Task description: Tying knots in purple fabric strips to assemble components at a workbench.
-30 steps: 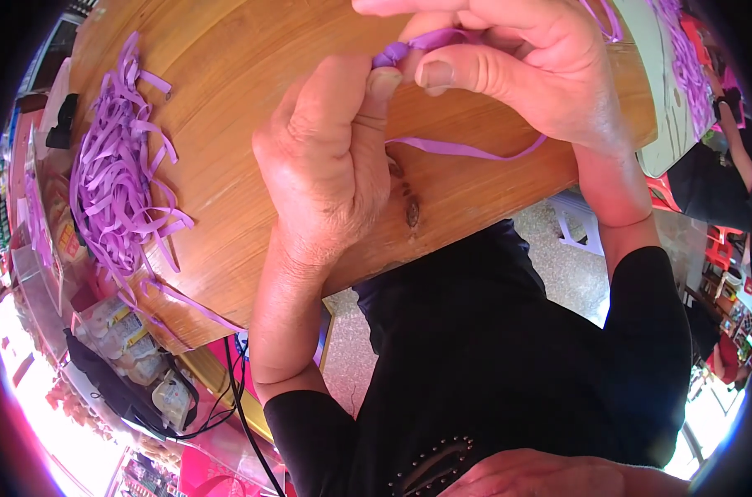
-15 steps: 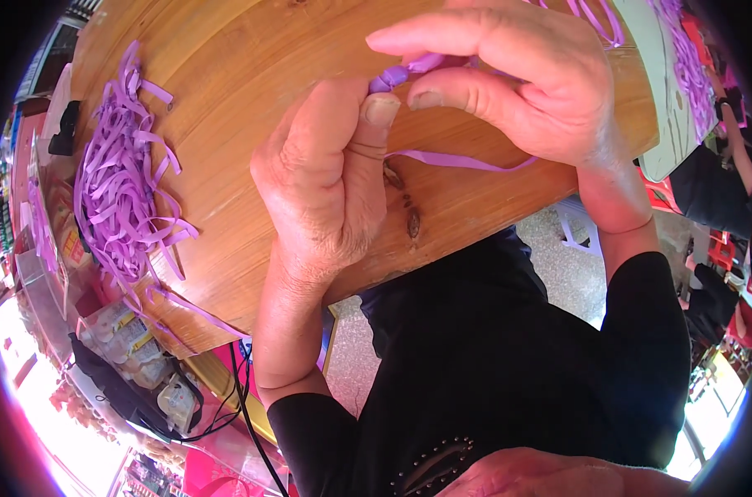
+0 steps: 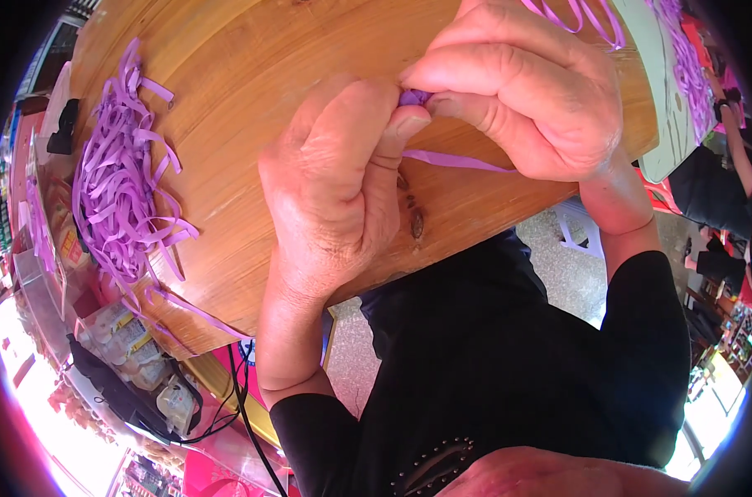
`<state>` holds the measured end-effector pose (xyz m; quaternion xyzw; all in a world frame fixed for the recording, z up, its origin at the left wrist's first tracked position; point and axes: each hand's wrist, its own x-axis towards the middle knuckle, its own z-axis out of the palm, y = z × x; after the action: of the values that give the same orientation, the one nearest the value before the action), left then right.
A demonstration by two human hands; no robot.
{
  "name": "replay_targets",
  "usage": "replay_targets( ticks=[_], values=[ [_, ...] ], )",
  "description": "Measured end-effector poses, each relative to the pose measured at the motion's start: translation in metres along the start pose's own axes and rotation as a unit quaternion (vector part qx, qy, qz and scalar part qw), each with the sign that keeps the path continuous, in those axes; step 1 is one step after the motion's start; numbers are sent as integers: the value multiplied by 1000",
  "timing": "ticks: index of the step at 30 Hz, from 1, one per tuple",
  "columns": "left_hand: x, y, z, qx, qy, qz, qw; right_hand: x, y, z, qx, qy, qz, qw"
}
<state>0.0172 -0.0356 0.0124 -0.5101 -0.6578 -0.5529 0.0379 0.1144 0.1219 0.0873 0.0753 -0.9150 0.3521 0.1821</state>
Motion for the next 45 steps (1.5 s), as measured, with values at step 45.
replay_targets(
  ticks=[45],
  values=[
    [-5,2,-7,-347,-35,-270,897,-10,21,3,154,-8,26,988]
  ],
)
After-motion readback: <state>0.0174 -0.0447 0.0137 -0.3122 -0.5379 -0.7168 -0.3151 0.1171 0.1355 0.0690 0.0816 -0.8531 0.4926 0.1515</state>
